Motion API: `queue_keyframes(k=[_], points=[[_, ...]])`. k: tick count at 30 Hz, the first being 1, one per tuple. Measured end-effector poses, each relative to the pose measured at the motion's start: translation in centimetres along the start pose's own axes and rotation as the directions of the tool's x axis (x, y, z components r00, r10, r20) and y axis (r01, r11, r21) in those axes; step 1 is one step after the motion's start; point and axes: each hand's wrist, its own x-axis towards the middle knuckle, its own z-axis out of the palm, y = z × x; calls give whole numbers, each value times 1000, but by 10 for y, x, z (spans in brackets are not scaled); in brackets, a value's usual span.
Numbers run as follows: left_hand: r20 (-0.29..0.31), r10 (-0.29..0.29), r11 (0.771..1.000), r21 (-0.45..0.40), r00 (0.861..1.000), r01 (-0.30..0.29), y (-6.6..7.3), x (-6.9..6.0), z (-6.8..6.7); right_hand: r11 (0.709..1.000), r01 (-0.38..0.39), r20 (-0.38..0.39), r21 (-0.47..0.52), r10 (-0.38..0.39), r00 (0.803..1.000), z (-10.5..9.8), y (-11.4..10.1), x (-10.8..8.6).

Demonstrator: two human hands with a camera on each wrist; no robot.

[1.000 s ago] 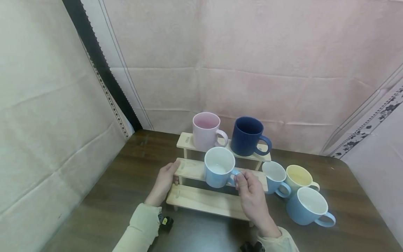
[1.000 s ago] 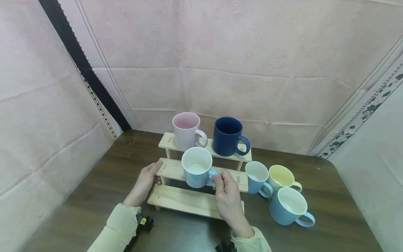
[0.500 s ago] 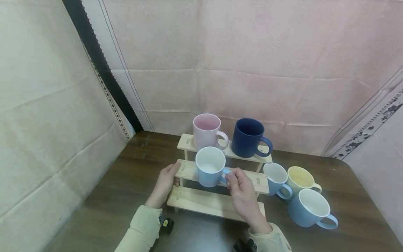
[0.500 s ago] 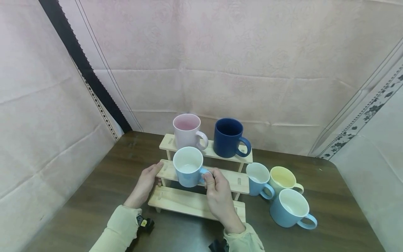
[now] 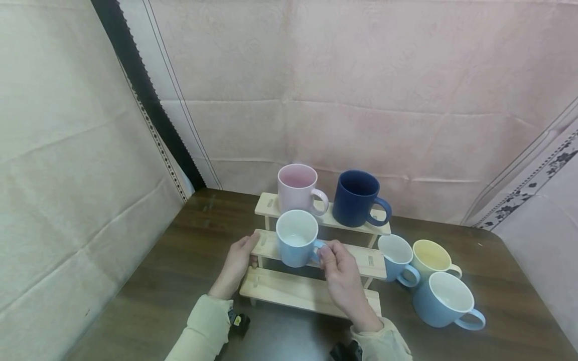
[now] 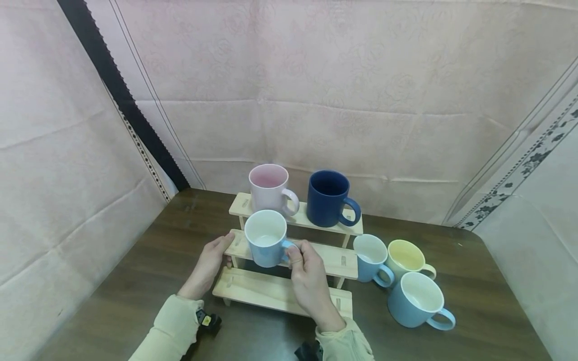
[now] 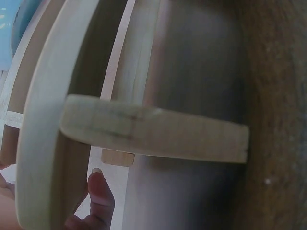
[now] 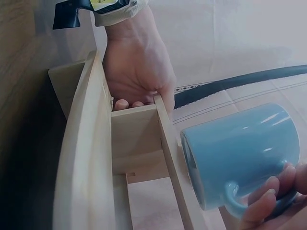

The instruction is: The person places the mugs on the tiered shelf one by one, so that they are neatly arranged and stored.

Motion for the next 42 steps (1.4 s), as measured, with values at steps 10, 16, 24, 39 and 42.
queue_keyframes(k=[10,16,24,39,42], points=[[-2,-6,1000,-3,1000,6,1,0,1,999,-34,4,8,34,999,5,3,1],[2,-11,1000,0,1000,11,1,-1,0,998,-63,11,19,63,998,5,0,1],[1,-5,1000,3,1000,5,1,-1,0,998,-62,-1,6,62,998,6,2,2],[3,-4,1000,3,1000,4,-1,0,0,991,-128,91,-27,129,987,-3,-7,3],[0,-1,1000,-2,1000,1,-2,0,0,989,-131,94,-62,137,986,-5,-8,3]])
